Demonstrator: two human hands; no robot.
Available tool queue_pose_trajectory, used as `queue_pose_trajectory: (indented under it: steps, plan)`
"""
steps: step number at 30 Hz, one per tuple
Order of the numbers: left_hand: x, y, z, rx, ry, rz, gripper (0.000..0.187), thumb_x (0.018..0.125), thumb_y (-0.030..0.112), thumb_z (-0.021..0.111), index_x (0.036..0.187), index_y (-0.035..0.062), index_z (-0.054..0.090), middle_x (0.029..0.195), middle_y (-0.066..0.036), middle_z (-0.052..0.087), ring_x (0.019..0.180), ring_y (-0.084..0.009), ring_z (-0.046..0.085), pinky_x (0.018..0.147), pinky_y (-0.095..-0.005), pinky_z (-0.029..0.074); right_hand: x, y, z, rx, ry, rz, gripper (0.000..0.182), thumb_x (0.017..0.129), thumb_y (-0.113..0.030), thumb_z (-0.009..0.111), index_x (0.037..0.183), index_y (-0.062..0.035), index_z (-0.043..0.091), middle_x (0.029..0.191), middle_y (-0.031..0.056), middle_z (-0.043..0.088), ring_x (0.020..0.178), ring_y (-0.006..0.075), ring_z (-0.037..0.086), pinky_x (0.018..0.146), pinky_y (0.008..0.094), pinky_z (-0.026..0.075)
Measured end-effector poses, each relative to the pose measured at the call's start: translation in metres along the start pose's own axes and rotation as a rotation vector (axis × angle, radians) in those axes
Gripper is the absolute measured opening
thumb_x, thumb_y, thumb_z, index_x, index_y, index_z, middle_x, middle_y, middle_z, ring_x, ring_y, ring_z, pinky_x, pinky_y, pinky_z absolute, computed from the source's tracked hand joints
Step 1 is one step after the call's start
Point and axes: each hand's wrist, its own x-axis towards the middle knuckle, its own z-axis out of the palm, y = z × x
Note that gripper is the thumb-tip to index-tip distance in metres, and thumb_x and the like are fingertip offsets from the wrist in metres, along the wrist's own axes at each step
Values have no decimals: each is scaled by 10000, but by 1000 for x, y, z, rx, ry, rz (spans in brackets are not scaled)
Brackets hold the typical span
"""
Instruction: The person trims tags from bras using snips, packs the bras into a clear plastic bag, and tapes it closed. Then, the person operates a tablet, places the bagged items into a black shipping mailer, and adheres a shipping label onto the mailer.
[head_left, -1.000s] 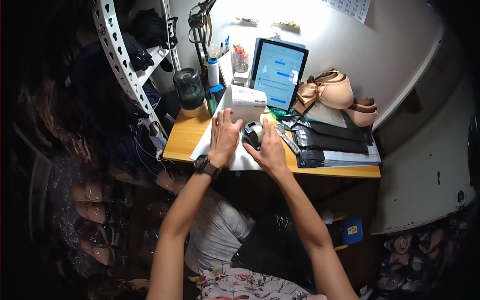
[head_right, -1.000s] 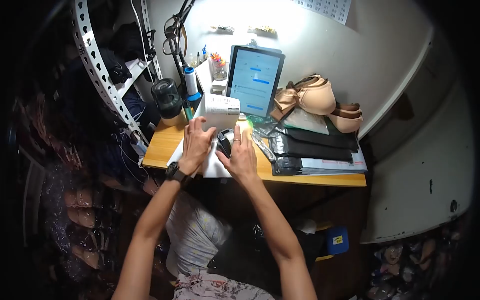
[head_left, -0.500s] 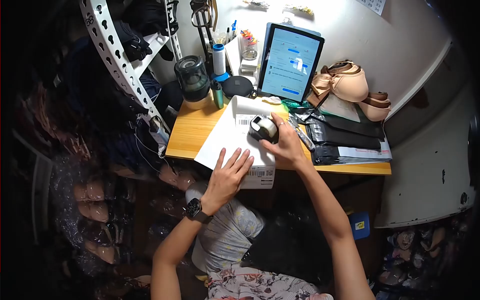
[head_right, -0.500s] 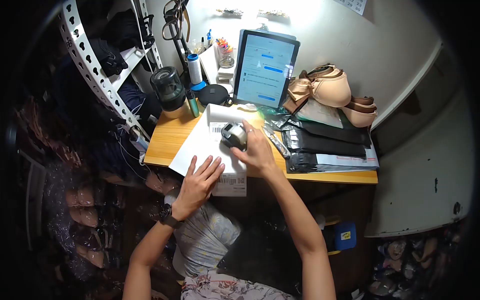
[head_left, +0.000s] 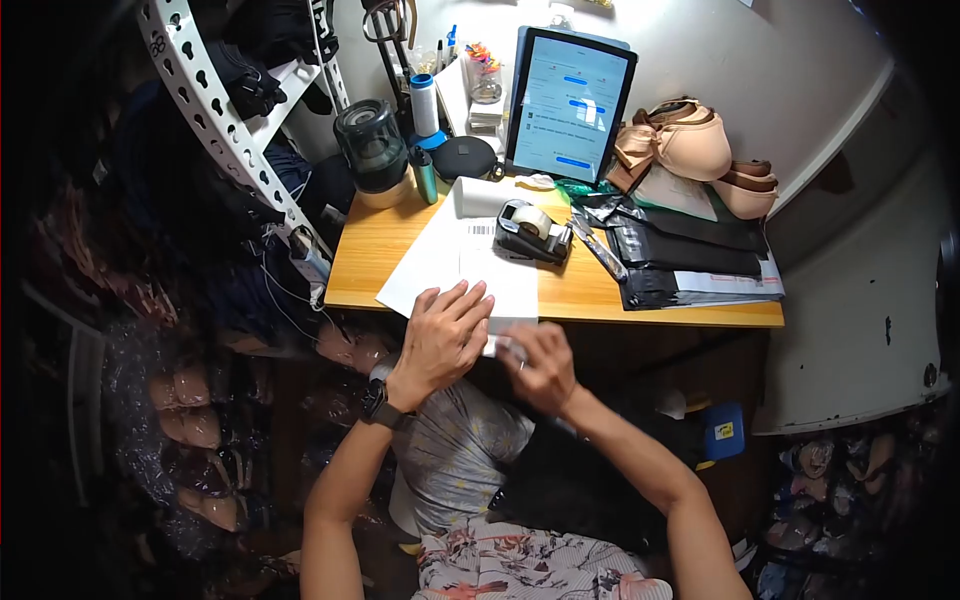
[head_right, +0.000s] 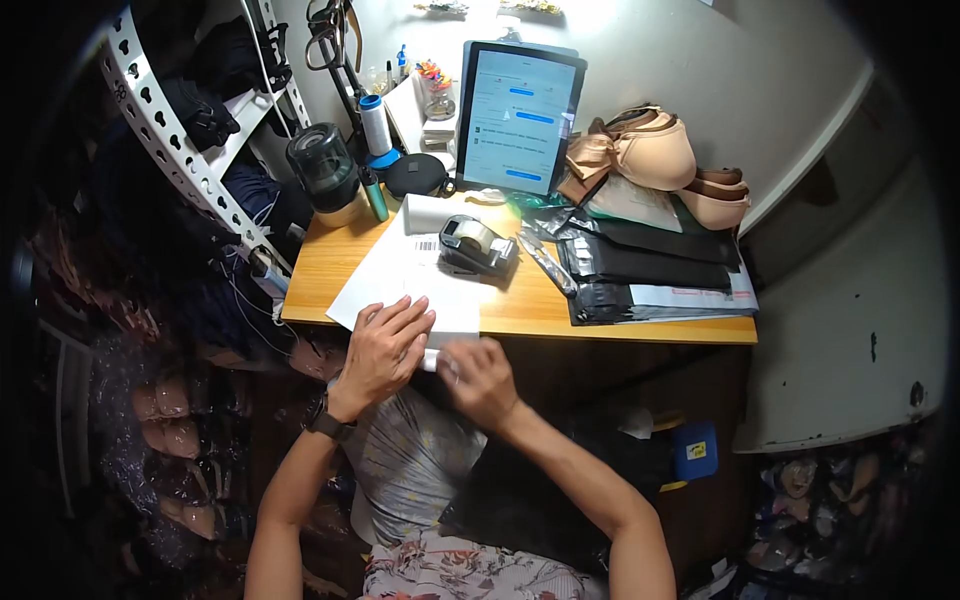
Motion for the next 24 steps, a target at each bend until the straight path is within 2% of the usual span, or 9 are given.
queue_pose_trajectory:
  steps: [3,8,10,12,14,18,20,22,24]
  plan:
    - [-1,5,8,56,-56,-27,563,752,287,682,1232,57,500,1315,-130,459,1248,-280,400,1004,-429,273,-57,-66,-24,237,-229,60,237,627,-84,625,863,-63,638,1046,99,576,942,243,558,782,401,410]
    - [-2,19,20,293,-138,-113,771,687,371,739,1286,38,387,1325,-158,350,1283,-312,294,1015,-477,236,-72,-130,-114,725,-454,255,119,779,-184,630,853,-91,641,1102,114,564,997,278,530,840,396,378]
    - [-2,42,16,361,-154,-106,818,669,386,753,1296,35,361,1320,-161,327,1284,-317,273,1017,-490,226,-46,-115,-157,670,-428,317,181,811,-266,613,858,-94,644,1126,117,551,1020,279,518,862,399,363]
    - [-9,85,-26,69,136,-64,851,621,368,793,1283,24,382,1224,-159,440,1198,-313,377,990,-476,266,-38,-88,-181,604,-382,414,356,852,-435,553,871,-93,651,1174,133,519,1066,278,489,901,408,336]
    - [-16,118,-57,-734,-132,35,795,674,340,773,1281,4,385,1058,-144,536,1040,-292,506,917,-438,361,-37,-67,-197,592,-362,553,533,862,-575,450,904,-84,653,1224,158,473,1118,285,455,933,419,321]
    - [-12,163,-62,-870,-308,18,650,740,230,732,1256,-5,414,861,-118,575,812,-254,584,777,-369,452,-37,-47,-207,676,-310,745,647,875,-629,363,1076,-60,594,1284,176,415,1176,299,419,968,432,313]
    - [-7,166,-52,-911,-304,4,598,754,176,714,1244,-12,427,848,-103,581,793,-209,583,750,-324,457,-38,-41,-211,715,-274,805,674,880,-629,350,1149,-50,565,1302,178,399,1191,302,411,978,436,310]
    - [2,168,-44,-993,-280,-43,502,782,67,679,1220,-26,452,823,-73,591,755,-119,581,696,-234,467,-37,-36,-218,422,-302,658,730,864,-619,412,1278,-18,422,1341,175,361,1188,295,427,988,418,317]
    - [9,174,-42,-997,-235,-41,465,779,49,666,1196,-20,473,830,-84,596,748,-140,593,687,-244,471,-39,-37,-219,276,-314,589,788,856,-614,443,1343,-2,350,1361,173,342,1187,292,435,993,409,320]
